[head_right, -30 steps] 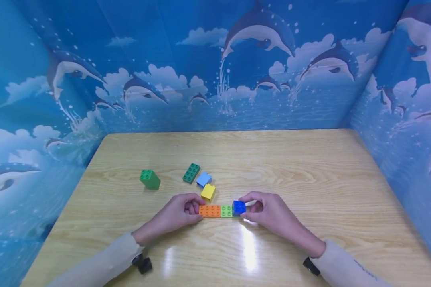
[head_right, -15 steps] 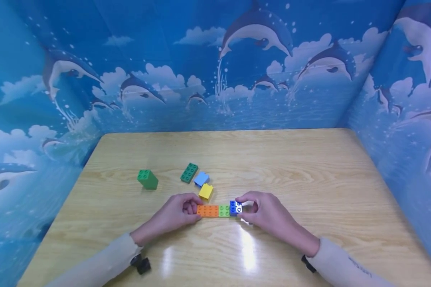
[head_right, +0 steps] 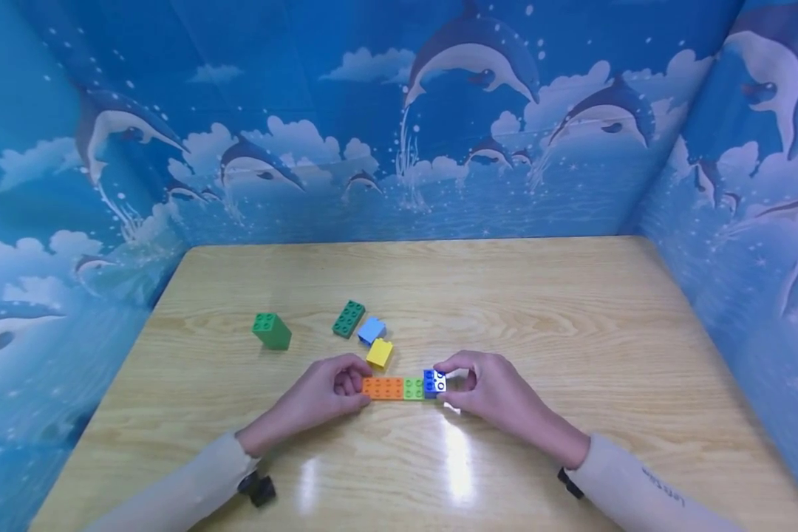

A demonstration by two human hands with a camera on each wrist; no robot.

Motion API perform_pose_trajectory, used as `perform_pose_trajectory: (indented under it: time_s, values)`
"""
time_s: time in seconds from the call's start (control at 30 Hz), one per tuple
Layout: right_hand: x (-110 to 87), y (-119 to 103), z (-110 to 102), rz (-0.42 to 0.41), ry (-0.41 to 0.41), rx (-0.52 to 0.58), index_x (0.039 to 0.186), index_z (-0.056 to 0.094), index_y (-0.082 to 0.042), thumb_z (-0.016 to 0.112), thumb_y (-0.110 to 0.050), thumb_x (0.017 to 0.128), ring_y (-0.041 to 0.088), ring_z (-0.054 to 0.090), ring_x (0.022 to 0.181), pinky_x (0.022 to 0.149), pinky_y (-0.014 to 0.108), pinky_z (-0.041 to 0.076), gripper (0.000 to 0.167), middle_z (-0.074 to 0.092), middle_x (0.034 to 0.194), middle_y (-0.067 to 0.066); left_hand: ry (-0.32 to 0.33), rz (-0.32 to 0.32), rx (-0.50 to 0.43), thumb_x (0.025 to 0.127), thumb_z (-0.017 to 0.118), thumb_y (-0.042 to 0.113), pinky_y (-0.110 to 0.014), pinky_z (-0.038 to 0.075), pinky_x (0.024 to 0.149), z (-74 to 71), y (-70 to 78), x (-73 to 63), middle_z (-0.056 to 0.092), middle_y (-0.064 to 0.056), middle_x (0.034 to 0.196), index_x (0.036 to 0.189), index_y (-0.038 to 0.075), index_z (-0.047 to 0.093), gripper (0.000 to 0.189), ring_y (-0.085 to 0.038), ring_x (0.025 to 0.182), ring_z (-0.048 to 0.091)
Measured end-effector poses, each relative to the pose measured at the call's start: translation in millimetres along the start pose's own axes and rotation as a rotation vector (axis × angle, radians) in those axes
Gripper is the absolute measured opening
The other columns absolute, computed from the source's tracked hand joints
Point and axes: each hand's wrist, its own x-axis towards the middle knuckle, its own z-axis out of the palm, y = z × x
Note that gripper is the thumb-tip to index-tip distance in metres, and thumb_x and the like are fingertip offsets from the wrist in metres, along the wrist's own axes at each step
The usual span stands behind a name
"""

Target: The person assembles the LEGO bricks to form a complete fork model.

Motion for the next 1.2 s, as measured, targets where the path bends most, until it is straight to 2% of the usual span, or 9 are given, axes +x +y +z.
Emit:
perform_pose_trajectory:
  time_s: [0.13,0.27,0.43,0.6,0.8,1.2]
  values:
    - [0.6,2,0,0.009,0.001,-0.002,0.122,0.080,-0.009,0.094,-0.008,0.085,0.010,0.054,0.058,0.048,0.020,0.043,0.039,0.062,0.070,-0.006,0.022,0.005,-0.032,0.091,0.087,0.013,-0.029,0.059,0.074,-2.5,-2.6,-1.4,0.068,0.002,0.095,0.122,0.008,0.072,0.035,-0.017,0.085,0.066]
    - [0.2,2,-1,0.003,0.006,0.002,0.122,0.080,-0.009,0.094,-0.010,0.085,0.010,0.053,0.059,0.049,0.020,0.043,0.040,0.061,0.071,-0.006,0.078,-0.017,-0.076,0.093,0.084,0.019,-0.030,0.058,0.076,-2.2,-3.3,-2.2,0.067,-0.001,0.100,0.126,0.006,0.067,0.039,-0.018,0.088,0.065]
    - [-0.4,2,-1,-0.010,0.005,0.018,0.123,0.080,-0.008,0.094,-0.012,0.085,0.010,0.054,0.059,0.048,0.020,0.043,0.040,0.062,0.071,-0.006,0.170,-0.053,-0.112,0.094,0.084,0.032,-0.034,0.058,0.080,2.7,-1.1,-0.1,0.065,-0.002,0.110,0.134,0.010,0.062,0.051,-0.020,0.093,0.063]
    - [0.0,2,0,-0.006,0.003,0.016,0.122,0.080,-0.008,0.094,-0.009,0.085,0.011,0.055,0.059,0.048,0.020,0.045,0.040,0.062,0.071,-0.006,0.235,-0.070,-0.100,0.093,0.087,0.043,-0.036,0.056,0.076,7.2,3.8,3.9,0.065,-0.001,0.113,0.133,0.014,0.061,0.056,-0.020,0.092,0.061]
    - [1.0,1,1,-0.013,0.015,-0.005,0.121,0.081,-0.010,0.094,-0.010,0.085,0.010,0.054,0.059,0.049,0.021,0.045,0.039,0.062,0.071,-0.006,0.257,-0.047,-0.114,0.092,0.089,0.040,-0.031,0.052,0.070,10.7,5.0,10.5,0.065,-0.001,0.111,0.129,0.013,0.059,0.055,-0.020,0.086,0.059]
    - [0.4,1,0,-0.038,0.015,-0.012,0.122,0.080,-0.009,0.094,-0.010,0.085,0.009,0.054,0.058,0.049,0.021,0.045,0.039,0.061,0.071,-0.007,0.294,-0.082,-0.069,0.091,0.090,0.038,-0.031,0.051,0.066,15.5,11.3,18.8,0.064,-0.001,0.106,0.114,0.014,0.058,0.046,-0.019,0.082,0.058]
